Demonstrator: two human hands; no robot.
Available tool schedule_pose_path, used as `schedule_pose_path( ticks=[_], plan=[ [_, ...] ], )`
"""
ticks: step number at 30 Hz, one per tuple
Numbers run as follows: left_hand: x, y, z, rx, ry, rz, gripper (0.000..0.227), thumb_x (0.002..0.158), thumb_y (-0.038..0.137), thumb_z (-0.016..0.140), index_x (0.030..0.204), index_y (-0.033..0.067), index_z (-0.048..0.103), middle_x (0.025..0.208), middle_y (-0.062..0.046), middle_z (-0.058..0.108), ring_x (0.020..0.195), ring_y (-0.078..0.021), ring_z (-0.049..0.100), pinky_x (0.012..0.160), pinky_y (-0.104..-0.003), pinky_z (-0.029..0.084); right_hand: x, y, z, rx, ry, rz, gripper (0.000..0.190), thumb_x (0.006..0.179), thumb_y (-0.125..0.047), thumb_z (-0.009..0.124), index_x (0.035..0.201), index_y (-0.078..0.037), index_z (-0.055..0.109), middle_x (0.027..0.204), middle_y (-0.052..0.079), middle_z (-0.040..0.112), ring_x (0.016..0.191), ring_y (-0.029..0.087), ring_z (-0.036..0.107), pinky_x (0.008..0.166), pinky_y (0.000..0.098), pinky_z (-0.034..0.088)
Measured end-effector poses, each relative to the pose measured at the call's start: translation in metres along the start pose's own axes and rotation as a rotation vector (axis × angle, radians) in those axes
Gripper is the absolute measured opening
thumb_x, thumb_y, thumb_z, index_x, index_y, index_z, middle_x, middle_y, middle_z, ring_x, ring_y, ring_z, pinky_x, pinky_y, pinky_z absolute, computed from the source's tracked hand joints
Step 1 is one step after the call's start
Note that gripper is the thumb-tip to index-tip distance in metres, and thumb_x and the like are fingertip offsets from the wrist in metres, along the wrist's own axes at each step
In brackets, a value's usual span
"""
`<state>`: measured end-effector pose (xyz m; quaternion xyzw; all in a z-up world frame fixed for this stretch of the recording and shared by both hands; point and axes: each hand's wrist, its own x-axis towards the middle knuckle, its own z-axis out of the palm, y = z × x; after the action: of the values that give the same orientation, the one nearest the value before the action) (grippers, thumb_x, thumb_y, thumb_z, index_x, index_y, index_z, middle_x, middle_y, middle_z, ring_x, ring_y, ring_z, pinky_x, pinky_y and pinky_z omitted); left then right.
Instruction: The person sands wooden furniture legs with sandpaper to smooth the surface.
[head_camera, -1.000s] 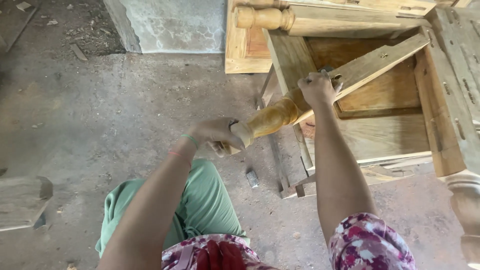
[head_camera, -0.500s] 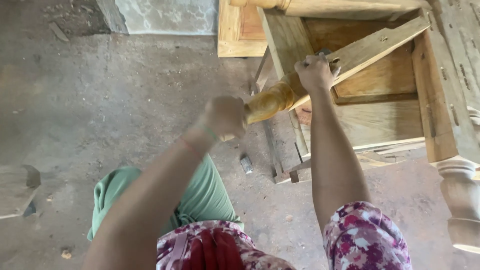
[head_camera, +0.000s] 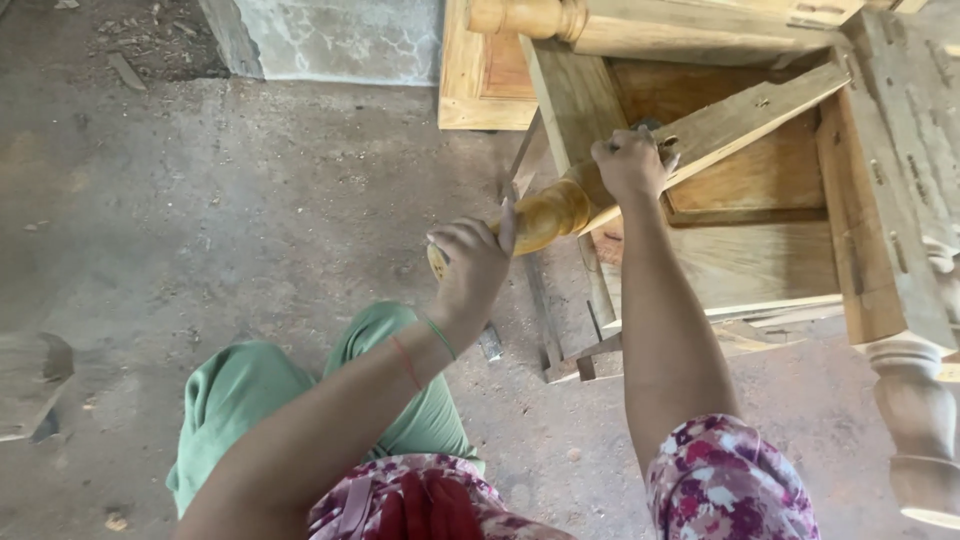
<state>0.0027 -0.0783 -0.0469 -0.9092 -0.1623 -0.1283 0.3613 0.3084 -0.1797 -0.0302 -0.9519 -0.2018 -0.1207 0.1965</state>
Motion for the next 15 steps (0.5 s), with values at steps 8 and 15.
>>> schedule_pose_path(
  ticks=[8,15],
  plan=[
    [0.051,-0.063,0.127,-1.945,-0.596,0.393,0.111,0.082,0.027,0.096,0.159,-0.0075,0.023,0.147,-0.023,0.053,0.133,-0.033,0.055,0.111,-0.04,0.045,-0.004,0.001,-0.001,0.008,0.025,-0.011,0.032,0.087,-0.044,0.061,0.095,-0.017,0.077,0.136,0.007,0.066,0.144,0.023,0.047,0.12,0.0686,0.011],
    [0.046,-0.101,0.036,-1.382,-0.67,0.257,0.086,0.075,0.03,0.087,0.145,-0.0001,0.046,0.121,-0.022,0.07,0.108,-0.0341,0.073,0.096,-0.049,0.061,-0.005,-0.003,-0.005,0.01,-0.002,0.027,0.029,0.085,-0.045,0.062,0.093,-0.02,0.076,0.119,0.011,0.07,0.121,0.028,0.059,0.118,0.0673,0.012]
  ],
)
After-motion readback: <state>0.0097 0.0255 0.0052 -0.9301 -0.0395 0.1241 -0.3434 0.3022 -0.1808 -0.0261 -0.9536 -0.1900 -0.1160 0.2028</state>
